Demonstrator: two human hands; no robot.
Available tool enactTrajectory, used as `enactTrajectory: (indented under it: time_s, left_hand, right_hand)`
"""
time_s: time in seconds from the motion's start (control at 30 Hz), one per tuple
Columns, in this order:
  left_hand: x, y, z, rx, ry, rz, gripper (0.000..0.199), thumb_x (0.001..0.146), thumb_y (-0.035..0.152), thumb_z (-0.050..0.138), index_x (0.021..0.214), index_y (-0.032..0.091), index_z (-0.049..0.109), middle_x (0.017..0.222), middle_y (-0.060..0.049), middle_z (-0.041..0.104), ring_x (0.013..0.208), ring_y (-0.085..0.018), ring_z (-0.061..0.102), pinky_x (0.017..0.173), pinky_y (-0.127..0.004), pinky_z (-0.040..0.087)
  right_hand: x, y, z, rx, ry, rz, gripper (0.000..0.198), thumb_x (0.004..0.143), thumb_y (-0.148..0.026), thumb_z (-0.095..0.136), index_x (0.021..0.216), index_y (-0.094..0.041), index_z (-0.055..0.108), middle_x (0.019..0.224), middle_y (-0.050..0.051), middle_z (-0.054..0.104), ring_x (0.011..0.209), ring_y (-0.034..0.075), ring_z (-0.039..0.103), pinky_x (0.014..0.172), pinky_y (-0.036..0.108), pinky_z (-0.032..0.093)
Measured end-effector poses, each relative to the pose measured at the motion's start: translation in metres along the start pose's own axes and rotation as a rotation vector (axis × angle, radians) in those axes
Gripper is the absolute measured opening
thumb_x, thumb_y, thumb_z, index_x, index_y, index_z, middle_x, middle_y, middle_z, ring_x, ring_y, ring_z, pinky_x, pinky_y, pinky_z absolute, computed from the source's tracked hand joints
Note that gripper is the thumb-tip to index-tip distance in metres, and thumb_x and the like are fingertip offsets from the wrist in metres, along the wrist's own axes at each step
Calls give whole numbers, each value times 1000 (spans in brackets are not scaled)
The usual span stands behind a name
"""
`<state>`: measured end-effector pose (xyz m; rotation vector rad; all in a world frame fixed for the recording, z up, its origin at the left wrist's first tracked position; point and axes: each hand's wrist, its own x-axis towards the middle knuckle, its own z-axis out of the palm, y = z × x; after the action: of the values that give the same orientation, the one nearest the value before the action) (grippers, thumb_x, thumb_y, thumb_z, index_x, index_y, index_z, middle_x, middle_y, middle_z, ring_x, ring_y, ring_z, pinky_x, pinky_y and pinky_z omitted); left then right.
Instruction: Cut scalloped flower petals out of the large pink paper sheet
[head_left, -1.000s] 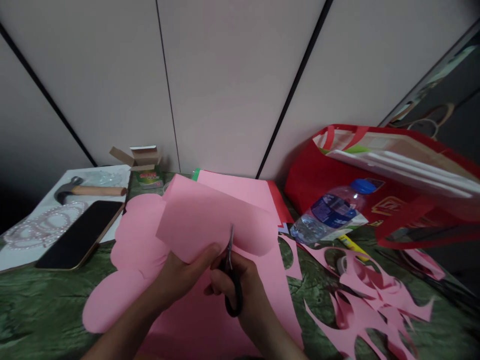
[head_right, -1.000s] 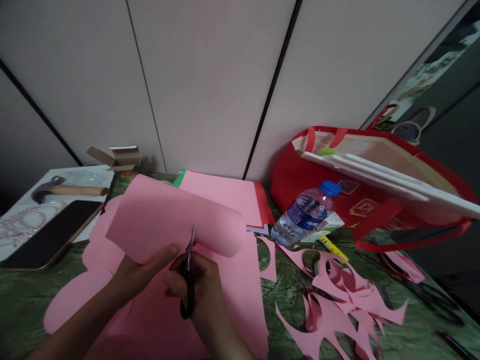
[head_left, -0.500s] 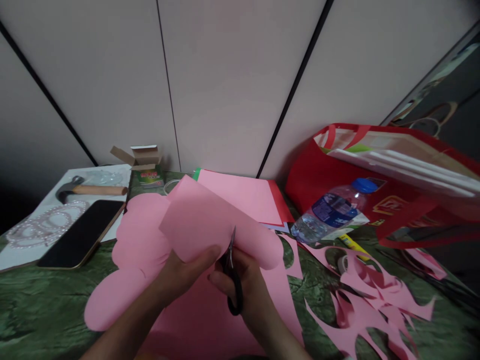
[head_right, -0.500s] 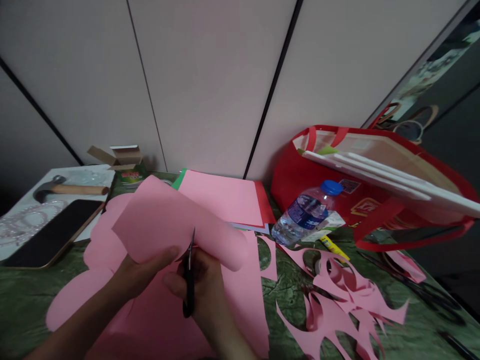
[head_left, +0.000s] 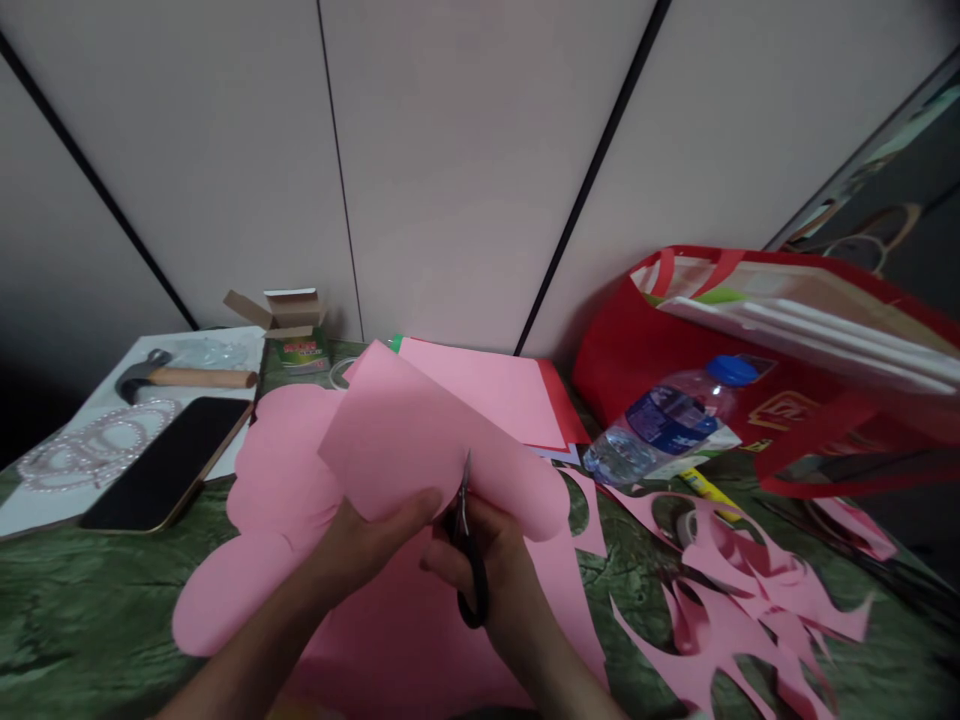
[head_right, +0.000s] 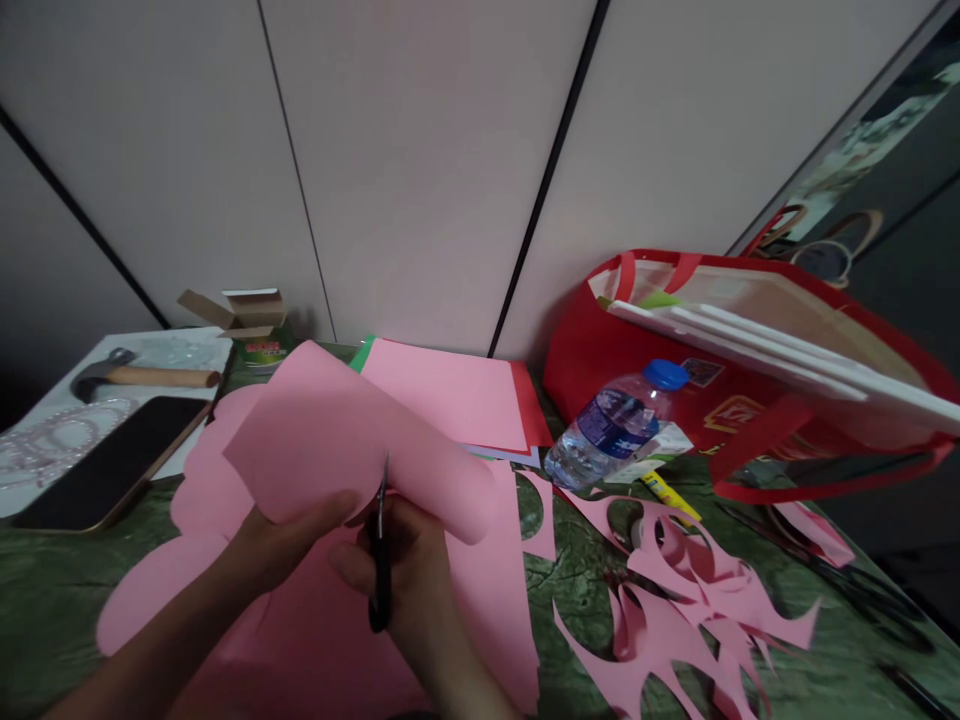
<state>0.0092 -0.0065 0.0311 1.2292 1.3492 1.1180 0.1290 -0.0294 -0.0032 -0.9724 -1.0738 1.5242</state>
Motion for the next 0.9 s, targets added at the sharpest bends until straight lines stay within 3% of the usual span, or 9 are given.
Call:
enactTrajectory:
  time_s: [0.3, 0.77, 0.9]
  left_hand:
    - [7, -7, -6, -20, -139, 27, 14, 65, 30, 58, 58, 18, 58, 55, 0, 60, 55, -16, 58, 49, -25, 48]
    - [8, -7, -12, 28, -169, 63, 12, 66, 31, 58, 64, 19, 57, 60, -1, 62, 62, -18, 60, 55, -27, 50]
    - [7, -5, -11, 19, -124, 51, 13, 65, 32, 59, 67, 19, 57, 61, -1, 63, 62, -18, 61, 57, -28, 50]
  right_hand:
    - [0, 4, -1, -19, 17, 3, 21, 62, -28, 69, 76, -15, 59, 58, -4, 47, 52, 10, 43, 51, 25, 35]
    - [1, 10, -3, -10, 43, 44, 17, 62, -24, 70, 73, -17, 59, 53, -6, 45, 49, 9, 41, 51, 24, 37]
    - [0, 9, -3, -20, 40, 42, 16, 63, -26, 68, 72, -17, 59, 54, -6, 46, 49, 9, 42, 51, 24, 38]
